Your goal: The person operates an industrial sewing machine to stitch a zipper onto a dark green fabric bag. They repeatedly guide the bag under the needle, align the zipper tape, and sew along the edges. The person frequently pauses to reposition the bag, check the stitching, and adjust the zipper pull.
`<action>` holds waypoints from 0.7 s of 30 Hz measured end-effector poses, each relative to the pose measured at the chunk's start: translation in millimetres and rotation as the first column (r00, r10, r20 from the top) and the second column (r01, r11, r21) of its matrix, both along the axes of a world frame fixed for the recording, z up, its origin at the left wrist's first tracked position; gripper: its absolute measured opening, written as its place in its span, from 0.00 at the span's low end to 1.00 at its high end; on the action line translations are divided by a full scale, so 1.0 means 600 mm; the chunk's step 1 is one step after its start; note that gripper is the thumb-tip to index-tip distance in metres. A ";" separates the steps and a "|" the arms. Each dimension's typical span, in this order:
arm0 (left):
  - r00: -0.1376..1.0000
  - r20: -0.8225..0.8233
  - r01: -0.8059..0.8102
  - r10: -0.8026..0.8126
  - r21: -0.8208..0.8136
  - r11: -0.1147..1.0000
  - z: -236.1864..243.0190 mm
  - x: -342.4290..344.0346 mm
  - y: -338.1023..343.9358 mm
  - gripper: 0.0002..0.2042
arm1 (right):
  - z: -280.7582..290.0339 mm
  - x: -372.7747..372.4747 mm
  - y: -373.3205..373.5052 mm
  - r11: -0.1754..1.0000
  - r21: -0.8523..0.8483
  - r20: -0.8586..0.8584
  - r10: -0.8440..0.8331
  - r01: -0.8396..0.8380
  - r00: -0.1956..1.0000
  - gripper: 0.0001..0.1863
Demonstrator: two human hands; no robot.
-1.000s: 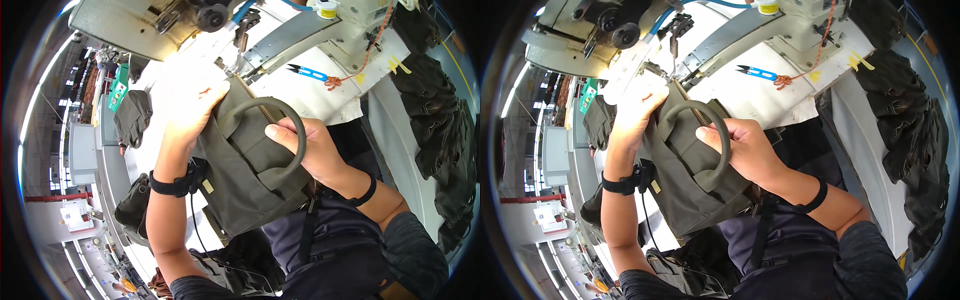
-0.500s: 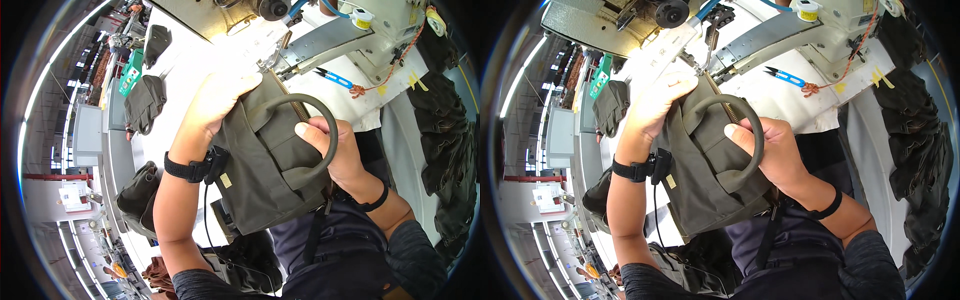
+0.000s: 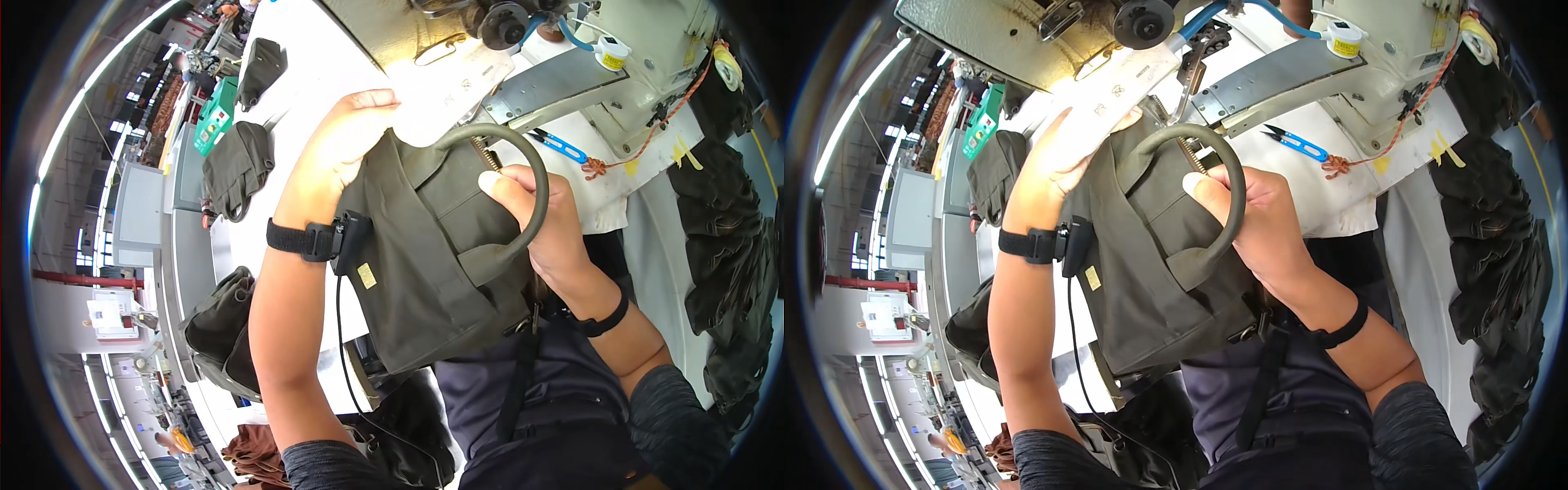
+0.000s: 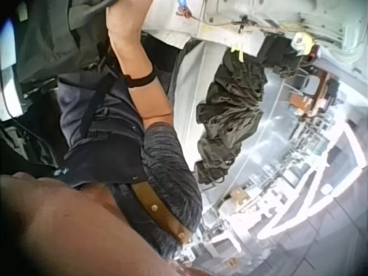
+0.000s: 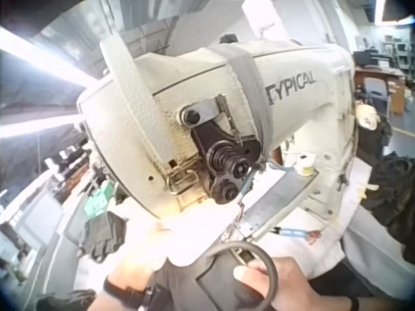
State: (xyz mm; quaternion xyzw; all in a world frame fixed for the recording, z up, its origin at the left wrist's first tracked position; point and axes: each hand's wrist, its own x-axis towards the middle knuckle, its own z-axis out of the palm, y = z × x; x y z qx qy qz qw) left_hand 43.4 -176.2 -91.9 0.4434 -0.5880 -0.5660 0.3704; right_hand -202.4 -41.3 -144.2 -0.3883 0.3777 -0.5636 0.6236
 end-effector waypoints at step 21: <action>0.978 0.204 -0.022 0.044 -0.109 0.994 0.018 -0.025 -0.044 0.18 | -0.036 -0.039 0.035 0.957 -0.290 -0.338 -0.113 0.011 0.934 0.10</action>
